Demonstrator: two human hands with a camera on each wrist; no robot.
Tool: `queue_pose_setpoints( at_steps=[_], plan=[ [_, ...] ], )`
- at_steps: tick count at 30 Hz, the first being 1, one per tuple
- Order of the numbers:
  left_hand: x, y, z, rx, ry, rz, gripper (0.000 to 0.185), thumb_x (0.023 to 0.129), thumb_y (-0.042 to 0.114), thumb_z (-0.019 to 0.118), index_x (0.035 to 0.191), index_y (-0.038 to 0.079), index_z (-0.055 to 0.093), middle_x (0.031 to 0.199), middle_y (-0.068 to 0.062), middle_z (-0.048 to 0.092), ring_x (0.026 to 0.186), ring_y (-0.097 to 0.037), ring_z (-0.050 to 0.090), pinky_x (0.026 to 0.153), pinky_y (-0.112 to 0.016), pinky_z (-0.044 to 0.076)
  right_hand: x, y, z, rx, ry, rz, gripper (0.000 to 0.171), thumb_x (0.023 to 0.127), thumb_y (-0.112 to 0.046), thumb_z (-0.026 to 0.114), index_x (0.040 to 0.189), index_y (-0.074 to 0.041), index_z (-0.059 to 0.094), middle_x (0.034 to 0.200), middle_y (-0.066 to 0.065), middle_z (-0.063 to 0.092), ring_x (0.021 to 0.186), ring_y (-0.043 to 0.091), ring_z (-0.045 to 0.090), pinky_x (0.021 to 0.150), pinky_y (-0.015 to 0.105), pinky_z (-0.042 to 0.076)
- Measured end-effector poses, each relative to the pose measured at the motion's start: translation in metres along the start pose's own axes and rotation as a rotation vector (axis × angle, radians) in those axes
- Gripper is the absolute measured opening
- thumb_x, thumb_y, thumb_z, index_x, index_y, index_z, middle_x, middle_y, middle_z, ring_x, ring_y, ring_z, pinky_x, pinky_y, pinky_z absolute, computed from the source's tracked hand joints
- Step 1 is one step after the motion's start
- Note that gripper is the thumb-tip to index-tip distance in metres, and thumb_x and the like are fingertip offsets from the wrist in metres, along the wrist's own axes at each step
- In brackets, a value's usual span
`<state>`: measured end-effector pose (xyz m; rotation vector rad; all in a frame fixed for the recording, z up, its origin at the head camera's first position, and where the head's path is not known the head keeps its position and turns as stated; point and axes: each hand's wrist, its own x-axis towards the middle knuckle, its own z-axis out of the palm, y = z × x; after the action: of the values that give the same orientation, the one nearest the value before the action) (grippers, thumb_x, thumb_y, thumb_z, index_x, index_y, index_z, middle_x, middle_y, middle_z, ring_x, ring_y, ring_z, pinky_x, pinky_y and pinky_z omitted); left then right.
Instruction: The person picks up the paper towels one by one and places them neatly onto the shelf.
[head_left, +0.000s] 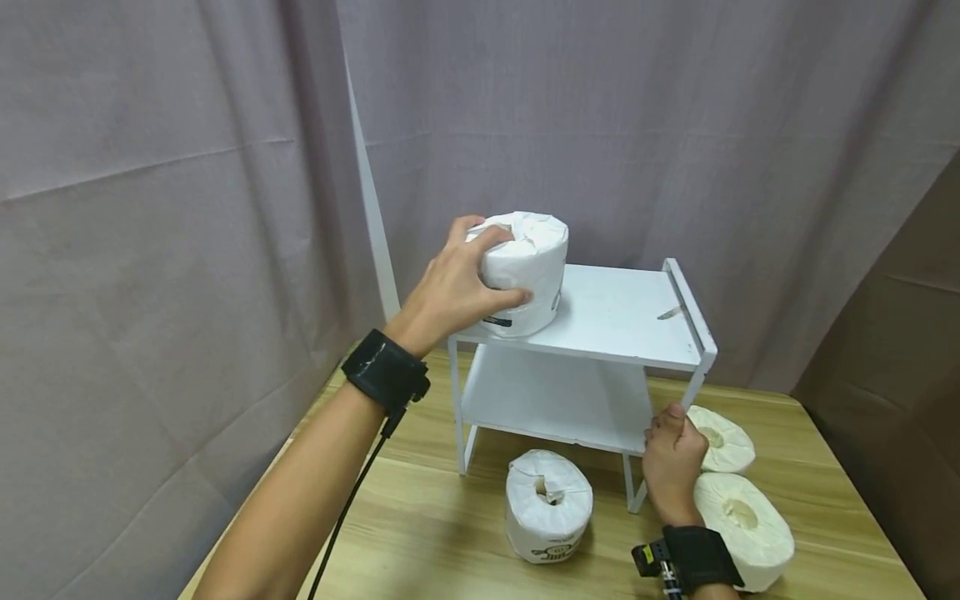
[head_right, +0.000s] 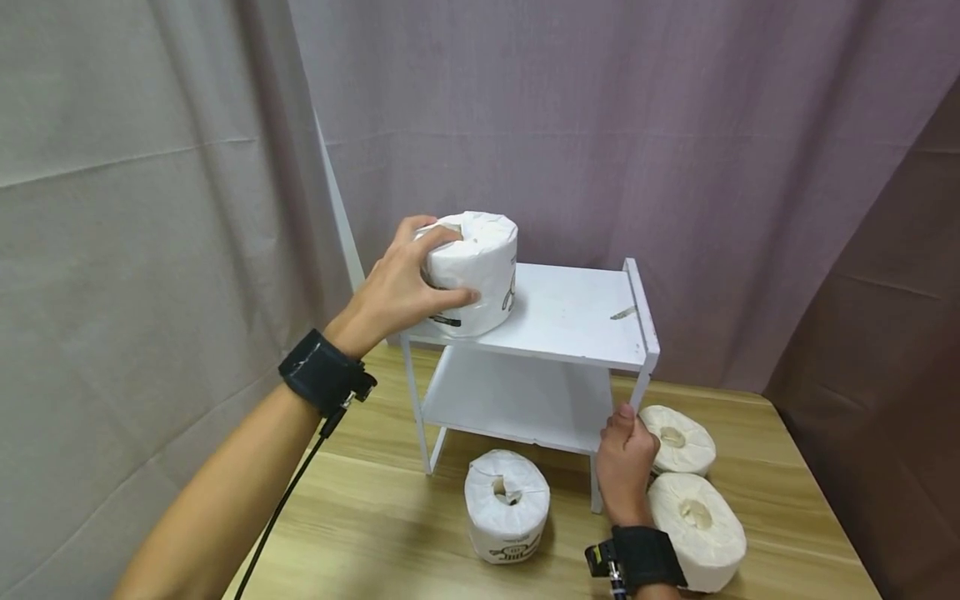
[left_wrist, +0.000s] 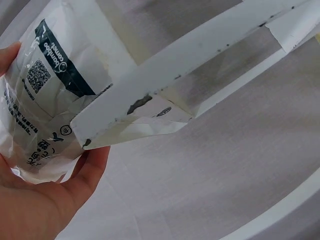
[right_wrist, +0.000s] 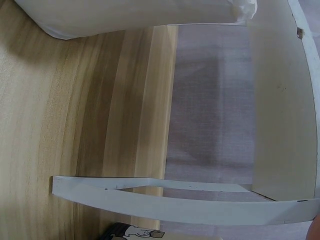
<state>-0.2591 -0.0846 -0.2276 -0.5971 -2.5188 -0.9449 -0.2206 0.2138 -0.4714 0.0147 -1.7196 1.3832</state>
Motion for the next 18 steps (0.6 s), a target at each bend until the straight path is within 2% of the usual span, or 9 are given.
queue_pose_setpoints(
  at_steps=[6, 11, 15, 18],
  plan=[
    [-0.002, 0.000, 0.001, 0.010, -0.010, -0.007, 0.072, 0.081, 0.048, 0.090, 0.143, 0.031, 0.057, 0.162, -0.008, 0.032, 0.110, -0.030, 0.065, 0.088, -0.044, 0.058, 0.001, 0.000, 0.000, -0.035, 0.003, -0.007, 0.068, 0.116, -0.034, 0.040, 0.065, 0.010, 0.052, 0.055, -0.018, 0.048, 0.051, -0.005, 0.044, 0.050, 0.013, 0.034],
    [-0.004, -0.007, -0.001, 0.005, -0.007, -0.022, 0.086, 0.077, 0.057, 0.091, 0.149, 0.035, 0.049, 0.164, -0.011, 0.029, 0.114, -0.034, 0.064, 0.090, -0.047, 0.057, -0.002, -0.001, 0.000, -0.048, 0.008, -0.015, 0.070, 0.115, -0.037, 0.041, 0.066, 0.009, 0.055, 0.056, -0.017, 0.050, 0.052, -0.005, 0.045, 0.053, 0.014, 0.035],
    [-0.001, -0.014, -0.005, -0.023, -0.003, -0.005, 0.094, 0.075, 0.060, 0.091, 0.154, 0.035, 0.046, 0.164, -0.011, 0.031, 0.126, -0.037, 0.059, 0.099, -0.054, 0.053, -0.004, -0.001, -0.001, -0.054, 0.010, -0.013, 0.068, 0.116, -0.035, 0.041, 0.066, 0.010, 0.056, 0.057, -0.017, 0.051, 0.054, -0.005, 0.047, 0.054, 0.014, 0.036],
    [0.003, -0.020, -0.007, -0.022, -0.035, 0.033, 0.092, 0.075, 0.061, 0.090, 0.153, 0.036, 0.048, 0.165, -0.012, 0.031, 0.138, -0.039, 0.051, 0.106, -0.061, 0.048, -0.004, 0.001, -0.003, -0.053, 0.019, -0.010, 0.066, 0.116, -0.032, 0.042, 0.066, 0.010, 0.055, 0.057, -0.018, 0.049, 0.054, -0.005, 0.046, 0.054, 0.013, 0.035]
  ],
)
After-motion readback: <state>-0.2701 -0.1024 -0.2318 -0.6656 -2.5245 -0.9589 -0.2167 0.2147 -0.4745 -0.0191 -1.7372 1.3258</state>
